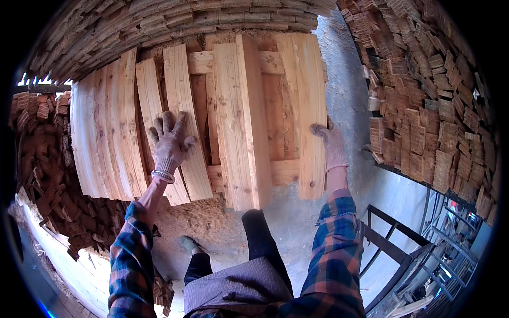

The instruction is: The person repeatedly picks up wooden planks from a vertical rack and places them onto a growing horizontal stack on the floor. The task involves lifting, turning, and aligning the planks by hand to build a neat pile.

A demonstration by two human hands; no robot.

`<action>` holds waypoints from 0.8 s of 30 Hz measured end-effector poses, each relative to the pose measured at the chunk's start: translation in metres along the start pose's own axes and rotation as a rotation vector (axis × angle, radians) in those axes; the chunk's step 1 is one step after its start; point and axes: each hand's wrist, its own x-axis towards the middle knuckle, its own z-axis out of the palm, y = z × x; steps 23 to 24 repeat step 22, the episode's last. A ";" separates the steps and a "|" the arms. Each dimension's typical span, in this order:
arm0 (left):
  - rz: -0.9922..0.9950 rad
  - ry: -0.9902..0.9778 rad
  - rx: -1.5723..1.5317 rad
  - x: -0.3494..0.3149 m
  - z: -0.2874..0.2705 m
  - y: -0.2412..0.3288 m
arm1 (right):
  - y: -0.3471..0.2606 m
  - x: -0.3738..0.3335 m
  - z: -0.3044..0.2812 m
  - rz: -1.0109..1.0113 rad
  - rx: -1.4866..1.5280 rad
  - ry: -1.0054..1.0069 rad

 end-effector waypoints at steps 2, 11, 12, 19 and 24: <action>0.139 0.183 -0.294 -0.002 0.011 0.021 | 0.010 0.001 -0.011 -0.017 -0.028 -0.003; 0.353 -0.097 -0.137 -0.015 -0.010 0.184 | -0.007 -0.001 -0.034 0.004 0.039 0.062; 0.373 -0.084 -0.180 -0.015 -0.014 0.187 | -0.012 -0.001 -0.044 0.012 0.049 0.077; 0.258 0.256 -0.574 -0.010 0.036 0.164 | -0.006 0.003 -0.073 0.057 0.024 0.112; 0.342 0.038 -0.195 -0.007 0.034 0.192 | 0.032 0.019 -0.057 0.082 0.059 0.141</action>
